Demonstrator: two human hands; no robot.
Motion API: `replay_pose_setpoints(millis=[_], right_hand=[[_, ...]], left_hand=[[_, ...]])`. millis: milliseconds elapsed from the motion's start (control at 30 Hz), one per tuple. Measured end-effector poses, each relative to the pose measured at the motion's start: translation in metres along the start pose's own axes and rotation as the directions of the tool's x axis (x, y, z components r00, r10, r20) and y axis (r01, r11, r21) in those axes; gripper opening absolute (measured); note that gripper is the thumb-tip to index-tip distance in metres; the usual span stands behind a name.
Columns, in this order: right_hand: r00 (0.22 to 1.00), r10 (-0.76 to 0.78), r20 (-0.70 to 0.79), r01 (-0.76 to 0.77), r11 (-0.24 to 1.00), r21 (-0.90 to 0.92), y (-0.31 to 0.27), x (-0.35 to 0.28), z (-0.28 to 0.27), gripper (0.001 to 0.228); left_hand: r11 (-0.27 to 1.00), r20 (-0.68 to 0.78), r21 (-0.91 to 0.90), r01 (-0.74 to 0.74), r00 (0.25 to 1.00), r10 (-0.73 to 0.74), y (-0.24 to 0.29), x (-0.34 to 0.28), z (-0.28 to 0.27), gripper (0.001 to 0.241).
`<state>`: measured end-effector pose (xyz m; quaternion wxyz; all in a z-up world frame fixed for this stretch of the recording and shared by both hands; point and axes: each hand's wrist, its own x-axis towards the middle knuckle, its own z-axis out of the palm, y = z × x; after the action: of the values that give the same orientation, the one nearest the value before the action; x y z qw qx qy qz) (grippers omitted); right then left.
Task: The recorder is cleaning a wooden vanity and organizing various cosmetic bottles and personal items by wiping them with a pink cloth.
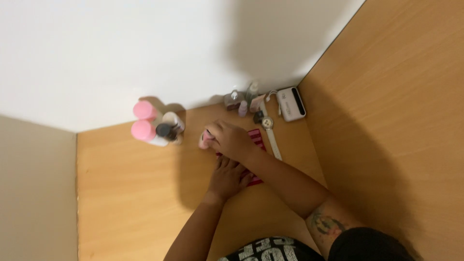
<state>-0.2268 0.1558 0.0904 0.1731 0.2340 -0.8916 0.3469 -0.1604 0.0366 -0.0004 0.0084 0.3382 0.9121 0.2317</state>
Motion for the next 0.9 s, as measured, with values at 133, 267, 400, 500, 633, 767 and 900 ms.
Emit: replay_pose_setpoints(millis=[133,267,400,500,633,767,900], right_hand=[[0.998,0.064,-0.004,-0.064,0.998,0.016,0.020,0.002,-0.017,0.037],[0.983,0.169,0.067,-0.173,0.983,0.053,0.030,-0.001,-0.054,0.030],[0.977,0.205,0.054,-0.205,0.979,-0.006,0.043,-0.008,-0.070,0.035],[0.976,0.213,0.054,-0.211,0.977,-0.039,0.057,-0.012,-0.063,0.042],[0.971,0.220,0.088,-0.218,0.975,-0.031,0.049,0.003,-0.055,0.042],[0.993,0.071,0.097,-0.074,0.997,0.034,0.050,0.029,-0.039,0.037],[0.958,0.105,0.268,-0.103,0.994,-0.022,0.046,0.062,-0.034,0.014]], left_hand=[[0.999,-0.077,-0.008,-0.033,0.997,0.032,-0.008,0.014,0.006,0.056],[1.000,-0.032,-0.005,0.008,0.999,-0.008,-0.004,0.016,-0.001,0.045],[0.999,-0.118,-0.027,-0.039,0.992,0.036,-0.003,0.015,-0.007,0.047],[0.998,-0.086,-0.054,-0.021,0.996,0.016,-0.005,0.013,-0.010,0.040],[0.998,-0.076,-0.066,-0.009,0.997,0.004,-0.001,0.013,-0.017,0.039],[0.997,-0.132,-0.070,-0.034,0.991,0.024,-0.003,0.012,-0.012,0.044],[0.998,-0.155,-0.055,-0.020,0.988,0.012,-0.002,0.012,-0.014,0.047]])
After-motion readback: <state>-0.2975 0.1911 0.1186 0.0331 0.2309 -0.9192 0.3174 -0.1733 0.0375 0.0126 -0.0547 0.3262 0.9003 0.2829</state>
